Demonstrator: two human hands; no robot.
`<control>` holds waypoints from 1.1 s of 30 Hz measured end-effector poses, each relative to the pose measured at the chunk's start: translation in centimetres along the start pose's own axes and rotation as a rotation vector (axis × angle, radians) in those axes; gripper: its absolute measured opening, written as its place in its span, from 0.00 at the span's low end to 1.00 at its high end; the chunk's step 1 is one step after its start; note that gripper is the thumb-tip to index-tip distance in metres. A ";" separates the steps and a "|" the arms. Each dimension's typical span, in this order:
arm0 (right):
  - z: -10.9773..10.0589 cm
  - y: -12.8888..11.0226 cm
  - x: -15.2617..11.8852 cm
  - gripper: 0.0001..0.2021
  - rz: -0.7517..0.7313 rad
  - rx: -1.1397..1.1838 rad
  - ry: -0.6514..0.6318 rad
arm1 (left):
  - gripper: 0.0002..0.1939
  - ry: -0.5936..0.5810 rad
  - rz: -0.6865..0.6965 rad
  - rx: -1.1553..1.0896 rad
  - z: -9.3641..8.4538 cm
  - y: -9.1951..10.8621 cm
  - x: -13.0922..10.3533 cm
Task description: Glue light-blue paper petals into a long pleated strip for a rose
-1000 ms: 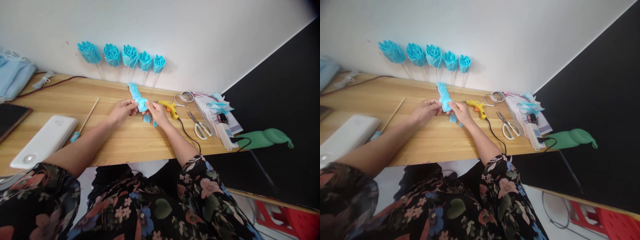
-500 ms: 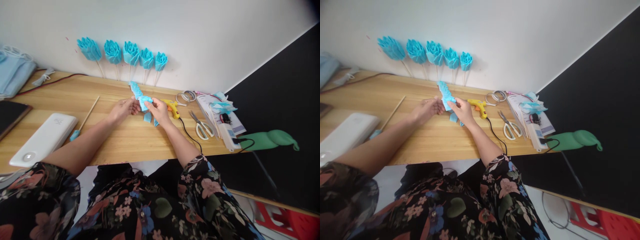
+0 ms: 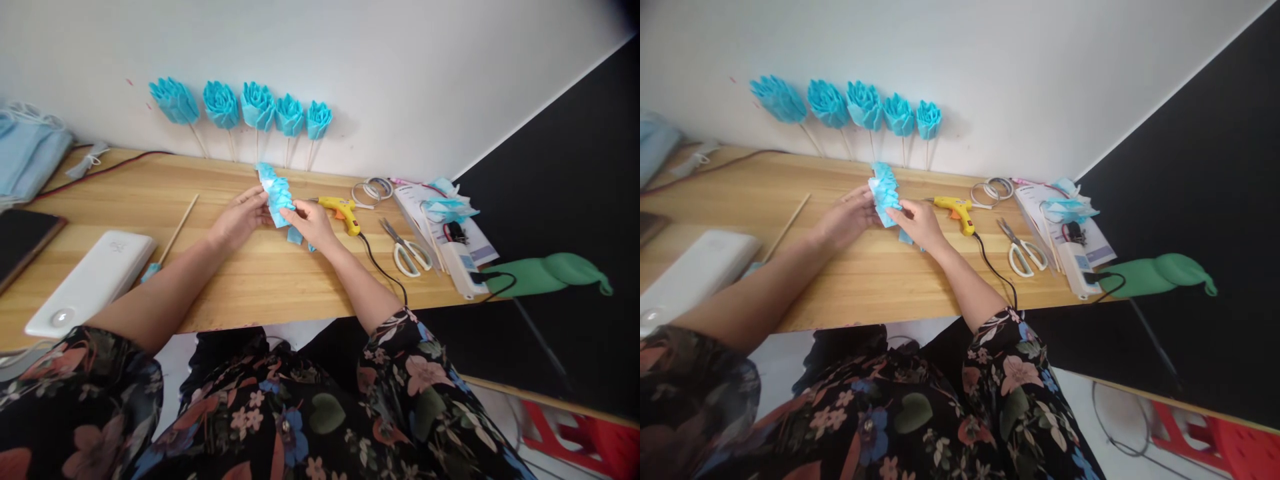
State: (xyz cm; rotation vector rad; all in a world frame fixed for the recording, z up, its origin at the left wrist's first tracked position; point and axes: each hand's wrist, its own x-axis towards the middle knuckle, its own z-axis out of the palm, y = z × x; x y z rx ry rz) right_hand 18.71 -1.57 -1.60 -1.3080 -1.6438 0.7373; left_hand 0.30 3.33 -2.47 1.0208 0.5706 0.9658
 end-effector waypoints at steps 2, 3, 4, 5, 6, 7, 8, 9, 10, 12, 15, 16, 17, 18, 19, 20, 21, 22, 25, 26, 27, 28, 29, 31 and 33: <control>0.1 0.1 0.0 0.24 0.021 0.003 0.004 | 0.17 -0.013 0.013 0.016 0.1 0.0 -0.1; 0.2 0.2 0.0 0.22 0.031 0.010 0.007 | 0.18 -0.022 0.016 0.022 0.1 -0.1 -0.1; 0.2 0.3 0.0 0.20 0.039 0.017 0.009 | 0.19 -0.031 0.018 0.026 0.1 -0.1 -0.1; 0.3 0.3 0.0 0.19 0.044 0.019 0.010 | 0.19 -0.040 0.020 0.028 0.1 -0.2 -0.2; 0.3 0.4 0.0 0.18 0.045 0.014 0.013 | 0.20 -0.049 0.022 0.030 0.1 -0.2 -0.2; 0.3 0.5 0.0 0.17 0.041 0.004 0.018 | 0.21 -0.058 0.023 0.032 0.1 -0.3 -0.2; 0.3 0.5 0.0 0.16 0.033 -0.010 0.026 | 0.21 -0.066 0.023 0.037 0.0 -0.3 -0.2; 0.3 0.5 0.1 0.16 0.022 -0.026 0.035 | 0.22 -0.074 0.024 0.042 0.0 -0.3 -0.1; 0.3 0.5 0.1 0.16 0.007 -0.042 0.044 | 0.23 -0.083 0.024 0.048 0.0 -0.3 -0.1; 0.2 0.5 0.0 0.17 -0.021 -0.063 0.058 | 0.25 -0.104 0.028 0.067 -0.1 -0.4 -0.1; 0.2 0.4 -0.1 0.19 -0.031 -0.024 0.061 | 0.26 -0.122 0.047 0.082 -0.2 -0.6 0.1; 0.2 0.4 -0.1 0.21 -0.030 0.000 0.060 | 0.27 -0.129 0.053 0.080 -0.2 -0.7 0.2; 0.1 0.3 -0.1 0.23 -0.029 0.020 0.061 | 0.27 -0.138 0.058 0.075 -0.2 -0.8 0.3; 0.1 0.3 -0.2 0.26 -0.028 0.036 0.064 | 0.27 -0.146 0.062 0.070 -0.3 -0.8 0.4; 0.0 0.3 -0.2 0.28 -0.027 0.045 0.071 | 0.27 -0.151 0.065 0.066 -0.3 -0.8 0.4; 0.0 0.3 -0.2 0.30 -0.024 0.050 0.082 | 0.27 -0.153 0.066 0.065 -0.3 -0.8 0.5; -0.1 0.3 -0.1 0.31 -0.018 0.056 0.094 | 0.26 -0.152 0.065 0.066 -0.3 -0.8 0.4; -0.1 0.2 -0.1 0.31 -0.010 0.072 0.105 | 0.26 -0.148 0.064 0.068 -0.2 -0.7 0.4; -0.1 0.2 -0.1 0.28 0.019 0.156 0.119 | 0.28 -0.133 0.048 0.082 0.0 -0.3 0.2; -0.1 0.2 0.0 0.27 0.027 0.180 0.114 | 0.29 -0.125 0.040 0.088 0.1 -0.2 0.1; -0.1 0.3 0.0 0.26 0.035 0.199 0.109 | 0.29 -0.117 0.033 0.092 0.2 -0.1 0.0; 0.0 0.5 0.1 0.26 0.043 0.214 0.105 | 0.29 -0.111 0.027 0.096 0.2 -0.1 -0.1; 0.0 0.7 0.1 0.25 0.053 0.231 0.105 | 0.29 -0.109 0.021 0.099 0.3 0.0 -0.1; 0.1 1.2 0.2 0.25 0.075 0.277 0.121 | 0.28 -0.115 0.012 0.093 0.4 0.0 -0.3; 0.2 1.6 0.3 0.25 0.084 0.324 0.142 | 0.26 -0.107 0.007 0.075 0.6 0.0 -0.4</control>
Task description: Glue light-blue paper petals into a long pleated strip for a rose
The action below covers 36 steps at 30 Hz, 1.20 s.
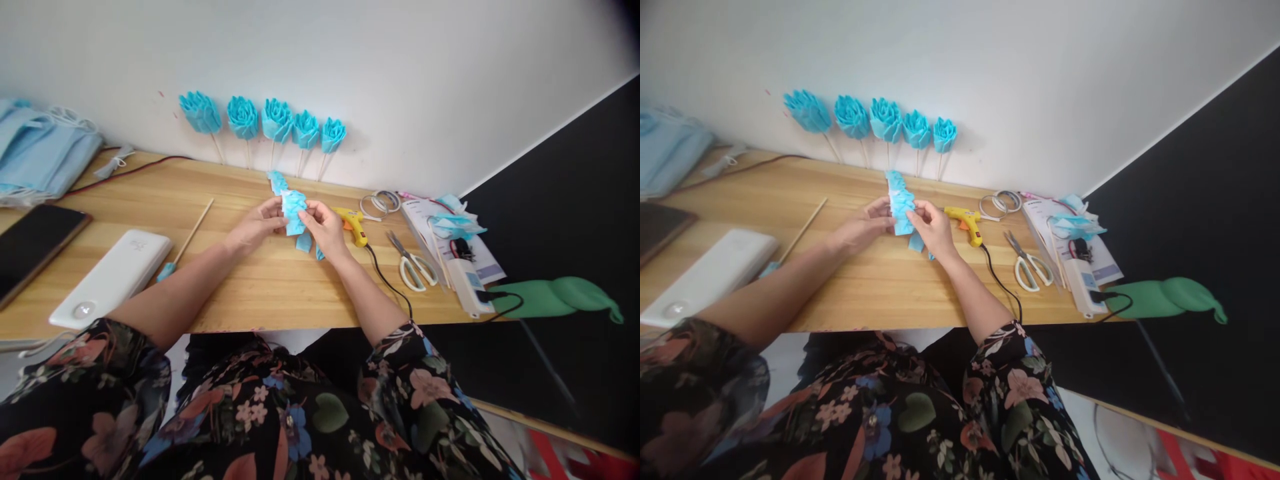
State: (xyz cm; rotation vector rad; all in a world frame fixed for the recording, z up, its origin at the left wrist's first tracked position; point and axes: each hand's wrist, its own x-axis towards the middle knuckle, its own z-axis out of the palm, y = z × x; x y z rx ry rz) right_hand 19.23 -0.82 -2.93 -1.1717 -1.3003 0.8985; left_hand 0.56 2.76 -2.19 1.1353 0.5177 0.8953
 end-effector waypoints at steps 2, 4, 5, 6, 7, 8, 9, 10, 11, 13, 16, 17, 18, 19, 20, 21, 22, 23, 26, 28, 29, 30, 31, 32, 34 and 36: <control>-0.1 0.2 0.1 0.23 0.007 0.020 0.008 | 0.21 0.022 -0.004 -0.022 0.1 0.0 -0.1; -0.1 0.3 0.0 0.22 0.024 0.014 0.013 | 0.19 0.045 0.001 -0.038 0.2 0.0 0.0; -0.1 0.3 0.0 0.21 0.034 0.004 0.014 | 0.19 0.050 0.003 -0.040 0.2 -0.1 0.0; 0.0 0.3 0.0 0.21 0.042 -0.008 0.013 | 0.20 0.052 0.005 -0.041 0.2 -0.2 0.0; 0.0 0.3 -0.1 0.21 0.047 -0.018 0.011 | 0.20 0.054 0.005 -0.042 0.2 -0.2 0.1; 0.0 0.3 -0.1 0.21 0.048 -0.024 0.010 | 0.21 0.057 0.003 -0.040 0.2 -0.3 0.1; 0.0 0.3 -0.1 0.20 0.045 -0.029 0.012 | 0.21 0.062 0.000 -0.040 0.2 -0.3 0.1; -0.1 0.3 -0.1 0.20 0.039 -0.034 0.019 | 0.21 0.071 -0.002 -0.046 0.2 -0.3 0.1; -0.1 0.3 -0.1 0.20 0.029 -0.042 0.029 | 0.21 0.084 -0.002 -0.055 0.2 -0.3 0.0; -0.3 0.1 -0.2 0.21 0.009 -0.053 0.043 | 0.21 0.113 0.000 -0.081 0.3 -0.3 0.0; -0.3 -0.1 -0.2 0.22 0.020 -0.022 0.011 | 0.23 0.132 -0.005 -0.098 0.3 -0.3 0.0; -0.3 -0.2 -0.2 0.22 0.038 -0.001 -0.006 | 0.23 0.134 -0.005 -0.092 0.2 -0.4 0.0; -0.2 -0.2 -0.2 0.23 0.056 0.018 -0.025 | 0.24 0.135 -0.003 -0.086 0.2 -0.4 0.0; -0.2 -0.3 -0.2 0.24 0.073 0.033 -0.043 | 0.24 0.137 -0.001 -0.079 0.1 -0.5 0.0; -0.1 -0.3 -0.2 0.25 0.084 0.042 -0.058 | 0.24 0.139 0.002 -0.075 0.1 -0.6 0.0; 0.0 -0.3 -0.2 0.27 0.091 0.047 -0.070 | 0.24 0.140 0.007 -0.074 0.1 -0.6 0.0; 0.0 -0.3 -0.1 0.29 0.093 0.049 -0.076 | 0.24 0.140 0.010 -0.074 0.1 -0.7 0.0; 0.0 -0.3 -0.1 0.29 0.094 0.050 -0.074 | 0.23 0.138 0.009 -0.074 0.1 -0.6 0.0; 0.0 -0.3 -0.1 0.28 0.096 0.043 -0.054 | 0.20 0.117 0.006 -0.059 0.2 -0.5 -0.1; -0.1 -0.4 -0.1 0.27 0.089 0.037 -0.051 | 0.21 0.083 0.014 -0.021 0.2 -0.4 -0.1; -0.1 -0.4 -0.1 0.27 0.083 0.032 -0.058 | 0.22 0.066 0.019 0.001 0.2 -0.4 -0.1; -0.1 -0.5 -0.1 0.27 0.077 0.025 -0.068 | 0.22 0.054 0.024 0.019 0.2 -0.4 -0.1; -0.2 -0.6 -0.2 0.27 0.071 0.018 -0.076 | 0.21 0.049 0.029 0.030 0.2 -0.4 -0.1; -0.2 -0.6 -0.2 0.26 0.067 0.010 -0.078 | 0.20 0.050 0.032 0.031 0.2 -0.4 -0.1; -0.4 -0.8 -0.1 0.25 0.061 0.000 -0.042 | 0.20 0.063 0.032 0.009 0.2 -0.4 0.0; -0.7 -0.9 0.1 0.25 0.073 0.014 0.055 | 0.21 0.081 0.014 -0.054 0.2 -0.2 0.0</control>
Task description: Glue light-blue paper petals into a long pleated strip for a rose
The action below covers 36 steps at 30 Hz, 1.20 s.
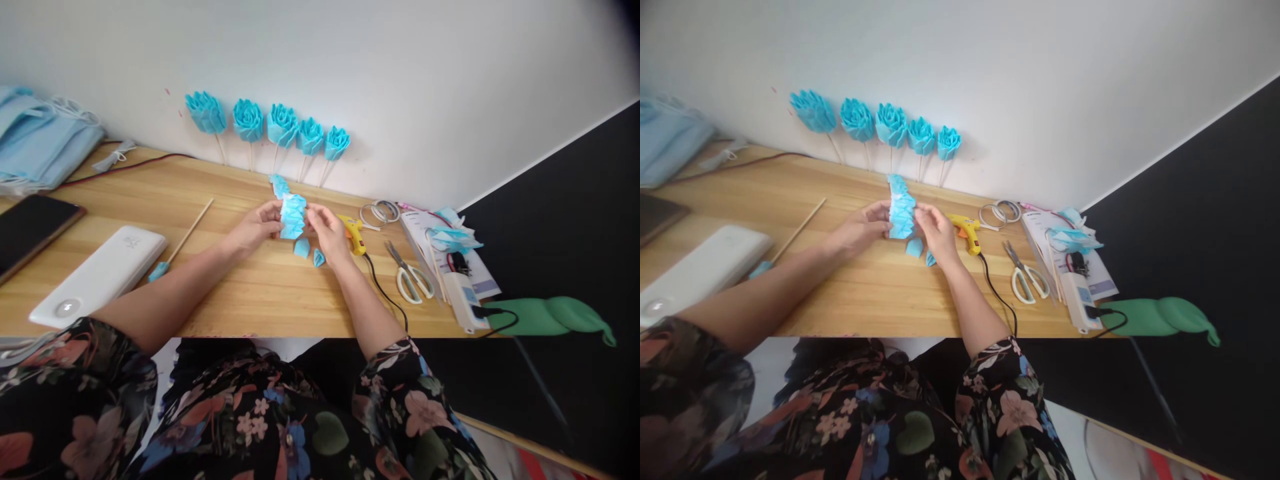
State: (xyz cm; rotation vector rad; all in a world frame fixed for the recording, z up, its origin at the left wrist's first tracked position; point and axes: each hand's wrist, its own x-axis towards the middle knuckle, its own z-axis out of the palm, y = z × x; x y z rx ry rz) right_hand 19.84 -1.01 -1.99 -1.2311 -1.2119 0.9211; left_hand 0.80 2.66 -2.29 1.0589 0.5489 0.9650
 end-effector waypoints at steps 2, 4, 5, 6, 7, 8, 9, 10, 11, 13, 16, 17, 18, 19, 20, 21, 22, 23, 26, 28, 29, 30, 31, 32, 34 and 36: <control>-0.4 -0.1 0.3 0.26 0.043 0.039 0.104 | 0.22 0.024 -0.030 -0.096 0.0 0.3 0.0; -0.6 -0.2 0.5 0.28 0.103 0.087 0.169 | 0.21 0.034 -0.054 -0.187 -0.1 0.5 0.0; -0.7 -0.3 0.6 0.28 0.128 0.110 0.184 | 0.21 0.033 -0.061 -0.217 -0.2 0.6 0.0; -0.7 -0.3 0.6 0.28 0.147 0.127 0.191 | 0.21 0.030 -0.065 -0.238 -0.3 0.7 0.0; -0.6 -0.4 0.6 0.28 0.161 0.140 0.194 | 0.20 0.029 -0.068 -0.250 -0.3 0.7 0.0; -0.5 -0.5 0.6 0.28 0.169 0.147 0.194 | 0.20 0.030 -0.072 -0.255 -0.4 0.7 0.1; -0.4 -0.6 0.5 0.28 0.173 0.149 0.192 | 0.19 0.034 -0.075 -0.258 -0.5 0.7 0.1; -0.3 -0.7 0.5 0.29 0.173 0.147 0.190 | 0.19 0.040 -0.077 -0.258 -0.6 0.6 0.1; -0.3 -0.7 0.5 0.29 0.173 0.142 0.186 | 0.19 0.045 -0.078 -0.256 -0.7 0.6 0.2; -0.2 -0.6 0.4 0.31 0.175 0.125 0.175 | 0.19 0.052 -0.079 -0.254 -0.9 0.4 0.3; -0.2 -0.2 0.5 0.33 0.169 0.107 0.144 | 0.18 0.050 -0.079 -0.254 -1.1 0.3 0.4; -0.3 -0.1 0.6 0.34 0.162 0.107 0.133 | 0.18 0.045 -0.077 -0.252 -1.2 0.3 0.4; -0.3 -0.1 0.6 0.34 0.155 0.112 0.124 | 0.17 0.040 -0.075 -0.250 -1.1 0.4 0.4; -0.4 -0.1 0.6 0.34 0.150 0.123 0.118 | 0.17 0.036 -0.073 -0.249 -1.1 0.5 0.3; -0.4 -0.1 0.6 0.34 0.149 0.140 0.115 | 0.17 0.036 -0.072 -0.250 -1.1 0.5 0.3; -0.4 -0.2 0.6 0.33 0.152 0.163 0.111 | 0.17 0.039 -0.072 -0.253 -1.0 0.6 0.3; -0.5 -0.3 0.6 0.32 0.157 0.187 0.104 | 0.17 0.046 -0.073 -0.257 -0.9 0.6 0.3; -0.5 -0.4 0.6 0.31 0.161 0.207 0.093 | 0.17 0.055 -0.073 -0.259 -0.9 0.6 0.3; -0.5 -0.8 0.5 0.29 0.158 0.231 0.050 | 0.14 0.054 -0.069 -0.253 -1.0 0.6 0.4; -0.4 -0.9 0.4 0.29 0.152 0.233 0.042 | 0.14 0.036 -0.068 -0.239 -1.1 0.5 0.4; -0.4 -0.9 0.4 0.29 0.151 0.235 0.047 | 0.15 0.028 -0.068 -0.233 -1.1 0.5 0.4; -0.3 -0.9 0.4 0.28 0.148 0.236 0.055 | 0.16 0.024 -0.069 -0.231 -1.1 0.5 0.4; -0.2 -0.9 0.4 0.28 0.140 0.236 0.064 | 0.17 0.023 -0.071 -0.232 -1.1 0.5 0.4; -0.2 -0.9 0.4 0.28 0.128 0.235 0.074 | 0.17 0.025 -0.074 -0.236 -1.1 0.5 0.4; -0.1 -0.9 0.4 0.29 0.100 0.228 0.089 | 0.16 0.035 -0.079 -0.252 -1.1 0.6 0.3; -0.1 -0.9 0.4 0.31 0.080 0.222 0.092 | 0.15 0.039 -0.083 -0.265 -1.0 0.7 0.3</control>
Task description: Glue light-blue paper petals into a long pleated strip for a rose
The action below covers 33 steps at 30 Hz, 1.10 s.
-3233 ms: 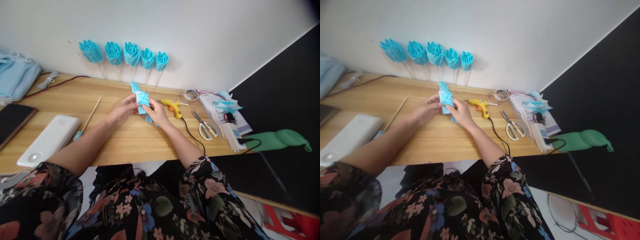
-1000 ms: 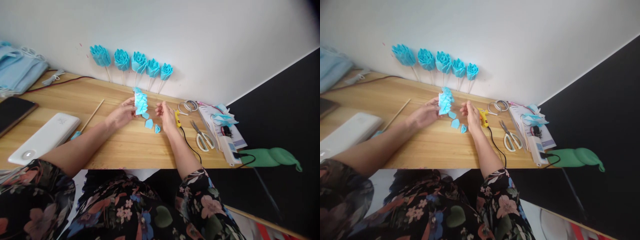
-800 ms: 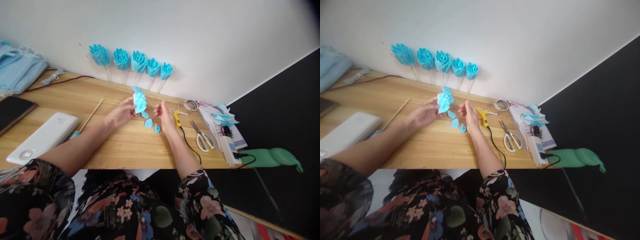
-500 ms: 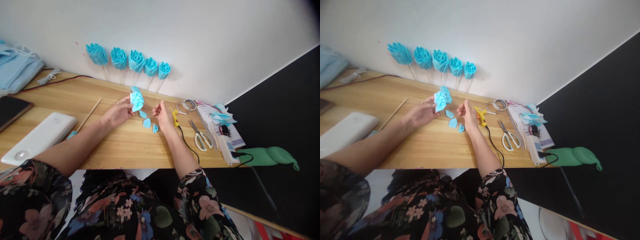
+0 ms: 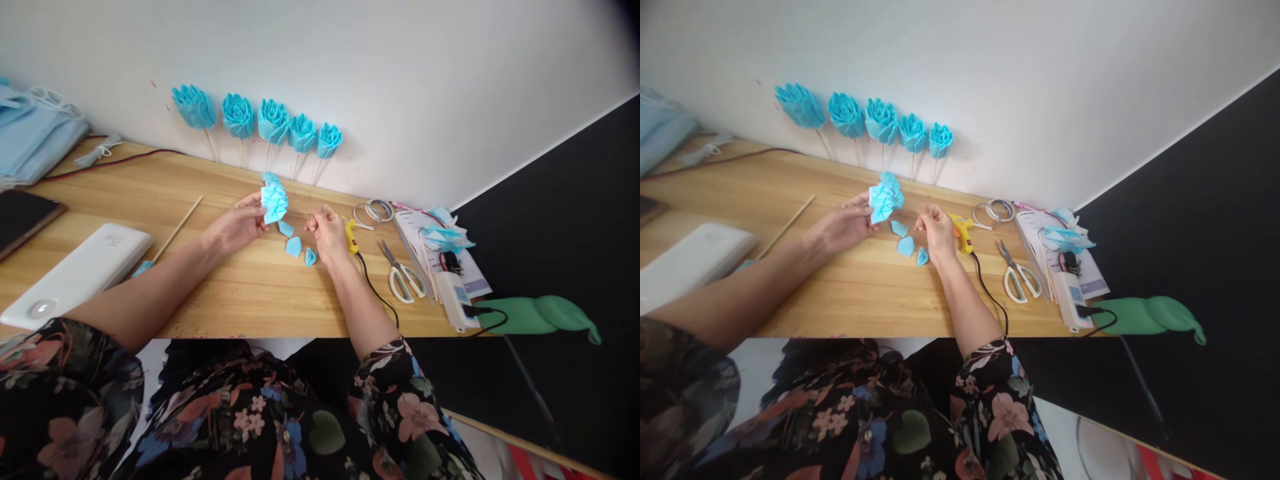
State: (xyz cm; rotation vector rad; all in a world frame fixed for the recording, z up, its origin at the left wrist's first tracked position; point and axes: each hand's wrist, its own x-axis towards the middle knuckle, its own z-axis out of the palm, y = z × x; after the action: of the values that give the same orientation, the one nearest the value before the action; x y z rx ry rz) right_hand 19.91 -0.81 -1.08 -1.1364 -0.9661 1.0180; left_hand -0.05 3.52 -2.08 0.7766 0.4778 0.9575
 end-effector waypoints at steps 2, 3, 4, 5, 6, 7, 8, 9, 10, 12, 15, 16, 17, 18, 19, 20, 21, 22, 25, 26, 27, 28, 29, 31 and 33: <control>-0.1 0.1 0.0 0.32 -0.010 0.001 -0.006 | 0.16 -0.005 -0.003 -0.007 0.1 0.0 0.0; -0.1 0.2 0.0 0.32 -0.013 0.005 -0.009 | 0.17 -0.008 -0.006 -0.010 0.1 0.1 0.0; -0.1 0.3 0.0 0.33 -0.016 0.011 -0.011 | 0.17 -0.010 -0.012 -0.013 0.1 0.1 0.0; -0.2 0.4 0.0 0.33 -0.017 0.015 -0.011 | 0.17 -0.008 -0.015 -0.018 0.1 0.1 0.0; -0.2 0.5 0.0 0.33 -0.016 0.019 -0.009 | 0.17 -0.005 -0.018 -0.023 0.1 0.1 0.0; -0.2 0.6 0.0 0.33 -0.014 0.023 -0.006 | 0.18 -0.002 -0.020 -0.027 0.1 0.1 0.0; -0.2 0.6 0.0 0.34 -0.011 0.025 -0.003 | 0.18 0.001 -0.022 -0.030 0.1 0.1 0.0; -0.2 0.6 0.0 0.34 -0.008 0.025 0.001 | 0.18 0.004 -0.023 -0.033 0.1 0.1 -0.1; -0.2 0.6 0.0 0.34 -0.007 0.026 0.006 | 0.18 0.007 -0.023 -0.035 0.1 0.2 -0.1; -0.1 0.4 0.0 0.33 -0.004 0.029 0.011 | 0.18 0.009 -0.025 -0.035 0.2 0.2 -0.1; -0.1 0.0 -0.1 0.31 0.002 0.058 -0.030 | 0.19 0.006 -0.025 -0.038 0.2 0.2 -0.1; -0.1 -0.1 -0.1 0.31 0.008 0.076 -0.056 | 0.19 0.006 -0.026 -0.042 0.2 0.2 -0.1; -0.1 -0.2 -0.2 0.30 0.017 0.094 -0.080 | 0.19 0.009 -0.027 -0.047 0.1 0.2 0.0; -0.1 -0.2 -0.2 0.29 0.026 0.109 -0.099 | 0.18 0.013 -0.028 -0.052 0.1 0.1 0.0; -0.1 -0.2 -0.2 0.29 0.036 0.118 -0.110 | 0.18 0.016 -0.030 -0.055 0.1 0.1 0.1; -0.1 -0.2 -0.3 0.29 0.046 0.118 -0.112 | 0.18 0.020 -0.031 -0.058 0.1 0.1 0.1; -0.1 -0.2 -0.3 0.28 0.051 0.110 -0.107 | 0.18 0.022 -0.030 -0.061 0.0 0.1 0.1; -0.1 -0.1 -0.3 0.28 0.052 0.097 -0.101 | 0.18 0.022 -0.028 -0.062 0.0 0.0 0.1; -0.1 0.1 -0.2 0.28 0.035 0.055 -0.083 | 0.19 0.014 -0.014 -0.046 0.0 -0.1 0.1; -0.1 0.2 -0.2 0.28 0.026 0.045 -0.083 | 0.19 0.009 -0.010 -0.032 0.0 -0.1 0.1; -0.1 0.2 -0.2 0.28 0.018 0.033 -0.086 | 0.20 0.002 -0.007 -0.016 -0.1 -0.1 0.1; -0.1 0.2 -0.3 0.28 0.011 0.021 -0.092 | 0.20 -0.006 -0.002 -0.001 -0.1 -0.2 0.0; -0.2 0.2 -0.3 0.29 0.004 0.006 -0.099 | 0.19 -0.015 0.002 0.012 -0.2 -0.3 0.1; -0.2 0.1 -0.3 0.29 -0.007 -0.023 -0.122 | 0.19 -0.031 0.011 0.026 -0.3 -0.4 0.1; -0.2 0.1 -0.4 0.29 -0.026 -0.046 -0.147 | 0.18 -0.041 0.018 0.033 -0.4 -0.5 0.1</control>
State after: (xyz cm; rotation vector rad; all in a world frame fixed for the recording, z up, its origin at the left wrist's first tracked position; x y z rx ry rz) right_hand 19.97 -1.27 -1.20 -1.0958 -1.1237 1.0747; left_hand 0.02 3.57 -2.69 0.8296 0.4524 0.9504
